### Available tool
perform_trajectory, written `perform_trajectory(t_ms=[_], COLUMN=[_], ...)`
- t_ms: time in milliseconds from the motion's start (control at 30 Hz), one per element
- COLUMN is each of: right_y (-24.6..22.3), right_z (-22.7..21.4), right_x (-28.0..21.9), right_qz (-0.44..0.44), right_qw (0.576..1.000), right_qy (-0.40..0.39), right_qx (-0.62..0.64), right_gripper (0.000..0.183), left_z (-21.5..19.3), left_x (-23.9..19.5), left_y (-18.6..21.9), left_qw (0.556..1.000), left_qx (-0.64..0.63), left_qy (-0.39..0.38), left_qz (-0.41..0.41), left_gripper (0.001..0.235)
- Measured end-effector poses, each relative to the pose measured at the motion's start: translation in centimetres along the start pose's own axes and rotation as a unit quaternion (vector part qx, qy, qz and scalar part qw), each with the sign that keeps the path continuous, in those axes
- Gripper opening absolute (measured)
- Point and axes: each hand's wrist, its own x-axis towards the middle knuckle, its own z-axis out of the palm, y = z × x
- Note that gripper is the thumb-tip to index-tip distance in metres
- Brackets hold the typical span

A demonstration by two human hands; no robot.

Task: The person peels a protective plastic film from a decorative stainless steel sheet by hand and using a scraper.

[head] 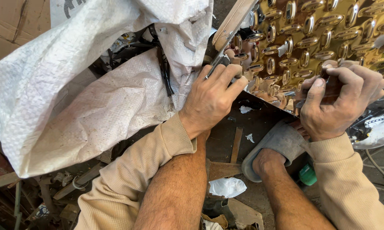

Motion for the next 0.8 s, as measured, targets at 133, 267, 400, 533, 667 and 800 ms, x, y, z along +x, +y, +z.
perform_trajectory(t_ms=[133, 267, 400, 533, 667, 800], right_y=[0.2, 0.6, 0.3, 0.5, 0.5, 0.7], right_z=[-0.1, 0.0, -0.2, -0.1, -0.2, 0.0], right_x=[-0.1, -0.4, -0.2, -0.2, -0.4, -0.3], right_qz=[0.000, 0.007, 0.010, 0.004, 0.009, -0.017], right_qw=[1.000, 1.000, 1.000, 1.000, 1.000, 1.000], right_qy=[0.003, 0.000, -0.004, 0.000, -0.002, 0.007], right_qx=[-0.006, -0.008, 0.000, -0.008, -0.014, -0.002], right_gripper=[0.016, 0.018, 0.017, 0.017, 0.017, 0.015], left_z=[0.5, 0.8, 0.2, -1.5, -4.3, -7.0], left_x=[0.6, 0.8, 0.4, -1.3, -2.9, -2.6], left_y=[0.6, 0.5, 0.4, -0.2, -1.8, -3.3], left_qw=[0.998, 0.989, 0.993, 0.994, 0.984, 0.912], left_qx=[0.055, 0.132, 0.073, -0.007, 0.016, 0.071], left_qy=[-0.025, -0.062, -0.089, -0.108, -0.034, -0.069], left_qz=[-0.009, 0.014, -0.006, -0.027, -0.173, -0.398], left_gripper=[0.011, 0.011, 0.011, 0.029, 0.010, 0.034])
